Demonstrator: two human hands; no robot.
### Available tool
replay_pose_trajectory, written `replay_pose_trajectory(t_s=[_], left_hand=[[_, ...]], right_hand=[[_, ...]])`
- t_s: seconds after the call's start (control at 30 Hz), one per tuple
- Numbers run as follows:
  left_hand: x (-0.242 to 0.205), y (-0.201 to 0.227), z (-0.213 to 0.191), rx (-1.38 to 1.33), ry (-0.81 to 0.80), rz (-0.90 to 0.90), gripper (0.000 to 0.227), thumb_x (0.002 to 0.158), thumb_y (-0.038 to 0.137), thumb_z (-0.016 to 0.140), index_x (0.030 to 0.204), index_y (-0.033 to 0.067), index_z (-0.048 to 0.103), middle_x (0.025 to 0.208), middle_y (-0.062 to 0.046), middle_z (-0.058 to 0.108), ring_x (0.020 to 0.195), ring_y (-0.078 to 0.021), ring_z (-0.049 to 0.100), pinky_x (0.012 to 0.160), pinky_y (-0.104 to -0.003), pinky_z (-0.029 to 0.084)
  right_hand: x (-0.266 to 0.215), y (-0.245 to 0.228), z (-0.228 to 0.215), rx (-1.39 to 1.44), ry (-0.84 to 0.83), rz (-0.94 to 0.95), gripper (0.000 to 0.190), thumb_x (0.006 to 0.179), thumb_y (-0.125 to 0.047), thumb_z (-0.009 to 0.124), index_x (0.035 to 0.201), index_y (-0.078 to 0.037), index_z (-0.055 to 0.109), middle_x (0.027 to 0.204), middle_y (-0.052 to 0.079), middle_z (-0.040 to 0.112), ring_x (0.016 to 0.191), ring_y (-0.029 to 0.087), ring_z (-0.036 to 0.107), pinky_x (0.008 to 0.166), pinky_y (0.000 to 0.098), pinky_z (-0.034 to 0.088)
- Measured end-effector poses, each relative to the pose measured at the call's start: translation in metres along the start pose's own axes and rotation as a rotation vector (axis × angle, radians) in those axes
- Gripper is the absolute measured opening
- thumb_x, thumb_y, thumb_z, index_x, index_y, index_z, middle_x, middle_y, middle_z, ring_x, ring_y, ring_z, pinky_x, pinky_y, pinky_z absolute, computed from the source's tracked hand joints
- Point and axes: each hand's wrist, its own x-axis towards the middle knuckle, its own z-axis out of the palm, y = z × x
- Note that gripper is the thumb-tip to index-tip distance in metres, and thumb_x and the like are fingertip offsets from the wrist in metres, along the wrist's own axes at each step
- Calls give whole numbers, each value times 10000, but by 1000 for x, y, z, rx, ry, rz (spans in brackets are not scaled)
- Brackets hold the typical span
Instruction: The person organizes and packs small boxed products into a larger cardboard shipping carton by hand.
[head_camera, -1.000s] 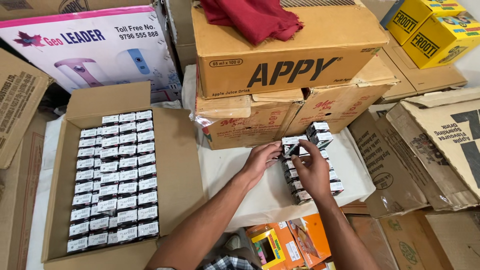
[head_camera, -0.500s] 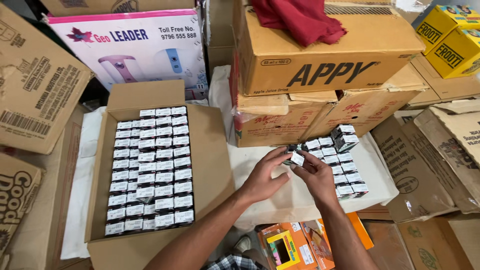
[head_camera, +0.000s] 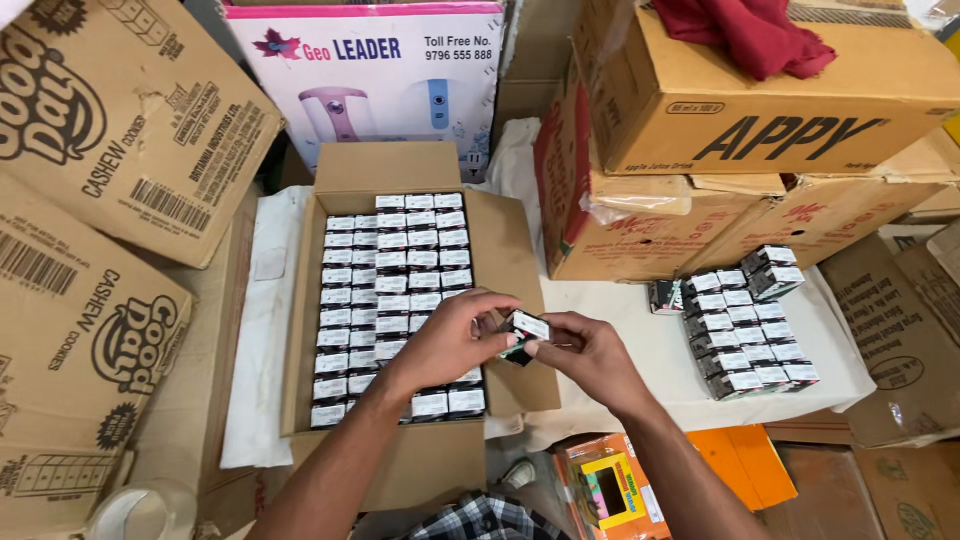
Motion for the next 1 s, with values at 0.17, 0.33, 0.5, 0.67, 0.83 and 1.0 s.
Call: replay_pose_trajectory(t_s=[0.17,0.33,0.5,0.67,0.83,1.0], left_hand=[[-51,4,-52,39,14,-66,461,825,113,755,1272,22,691,1106,-178,696,892,-250,687,823,-359,567],[-93,-14,-86,25,49,-127,445,798,77,762,1238,27,718,1059,-150,710,876,-245,735,880,-385,584],[-119,-31,-105,138,74,-131,412,768,93,790,1176,51,749,1032,-146,728,927,-268,737,912,-403,567],[-127,-60,-108,477,41,-86,367,800,287,786,1141,157,750,1156,-77,680,1180,-356,631,1014,-508,479],[-129,-85,-95,663,27,-41,370,786,373,804,1105,195,746,1318,-42,559,1389,-353,449,1114,-543,369],[-123,-92,-86,603,51,-14,333,804,259,819,1104,146,730,1362,-126,517,1449,-419,372,1149,-619,294]], right_hand=[[2,2,56,-38,-118,-60,526,751,-10,880,1251,39,725,1021,129,695,947,190,713,898,310,620],[0,8,104,-35,-211,-116,569,761,-19,882,1289,58,683,1001,119,639,940,195,698,916,331,625],[-1,1,135,-381,-231,-293,501,787,-117,875,1252,-17,718,978,126,727,952,238,753,904,376,606],[-1,5,157,-650,-215,-331,442,807,-207,828,1225,-102,732,998,70,741,987,266,702,907,415,568],[-7,26,164,-897,-143,-320,420,810,-304,803,1215,-228,729,1196,-46,617,1136,236,583,986,430,487],[-12,35,168,-1147,-20,-510,364,840,-299,720,1197,-229,700,1254,-28,514,1179,235,500,938,398,437]])
